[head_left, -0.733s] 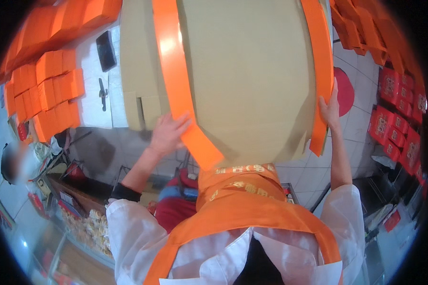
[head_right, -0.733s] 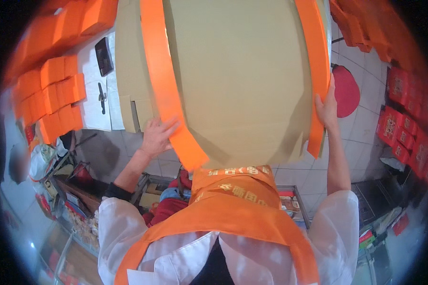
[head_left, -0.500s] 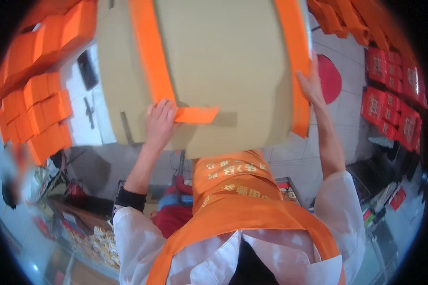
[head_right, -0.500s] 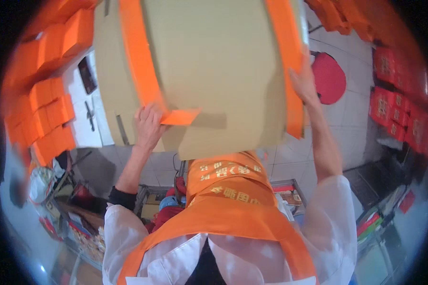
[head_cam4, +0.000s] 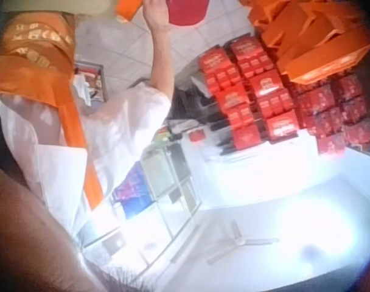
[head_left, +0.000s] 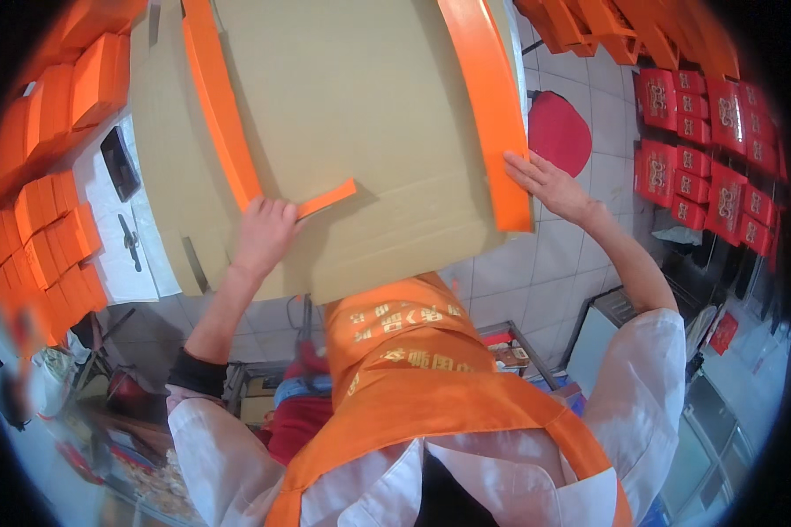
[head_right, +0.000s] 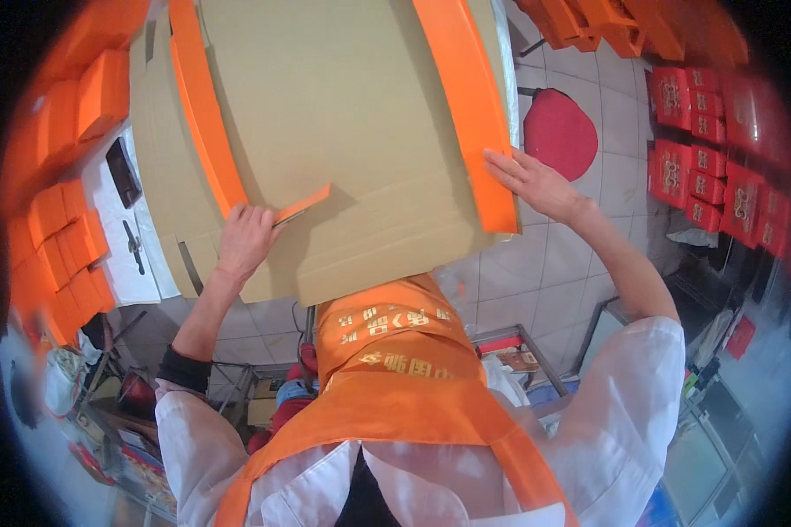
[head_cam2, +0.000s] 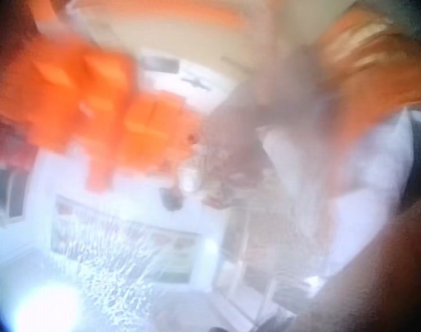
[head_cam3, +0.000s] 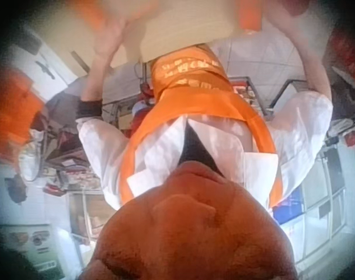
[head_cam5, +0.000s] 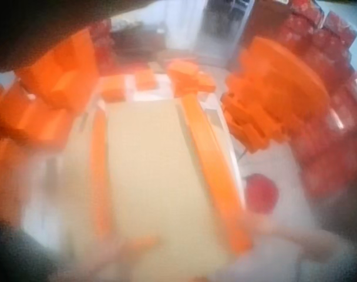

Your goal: The person assembles orange cardboard boxes by folding flaps and inserting smaller orange packages into the compartments. They repeatedly pick up flat cardboard sheets, fold them into box shapes, and place multiple small orange boxes inside before stacking the completed units.

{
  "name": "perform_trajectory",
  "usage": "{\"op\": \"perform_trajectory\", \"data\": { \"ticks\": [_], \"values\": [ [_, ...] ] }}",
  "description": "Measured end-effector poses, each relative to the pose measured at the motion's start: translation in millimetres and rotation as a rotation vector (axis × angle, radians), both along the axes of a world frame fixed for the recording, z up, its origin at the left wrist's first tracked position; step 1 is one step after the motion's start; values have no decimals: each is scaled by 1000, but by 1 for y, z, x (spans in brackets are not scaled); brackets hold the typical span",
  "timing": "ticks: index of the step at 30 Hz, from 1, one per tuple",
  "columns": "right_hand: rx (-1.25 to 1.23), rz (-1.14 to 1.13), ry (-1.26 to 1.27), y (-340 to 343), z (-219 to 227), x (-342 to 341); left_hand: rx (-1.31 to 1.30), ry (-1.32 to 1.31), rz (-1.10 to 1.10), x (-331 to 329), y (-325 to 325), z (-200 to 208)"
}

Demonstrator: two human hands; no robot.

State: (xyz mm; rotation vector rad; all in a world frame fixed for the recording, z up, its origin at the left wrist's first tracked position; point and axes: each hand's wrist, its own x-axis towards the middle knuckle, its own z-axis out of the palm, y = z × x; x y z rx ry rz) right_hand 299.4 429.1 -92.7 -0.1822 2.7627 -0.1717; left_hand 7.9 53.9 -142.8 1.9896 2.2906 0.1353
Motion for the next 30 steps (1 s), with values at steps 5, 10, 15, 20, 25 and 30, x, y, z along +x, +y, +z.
{"op": "perform_trajectory", "data": {
  "ticks": [5,10,15,20,25,30],
  "values": [
    [216,30,121,-7,2,-15,29,-5,-20,-3,-5,0],
    [100,-36,383,-22,-5,-44,92,15,-60,-1,-2,3],
    [-127,127,294,-40,-37,-61,-120,3,-152,11,-33,0],
    [-129,71,154,-95,-37,-25,-32,-4,-24,40,-55,7],
    [-29,107,171,-100,-36,-26,-50,22,21,51,-52,10],
    [-44,143,150,-96,-35,-24,-45,-25,-55,49,-61,12]
  ]
}}
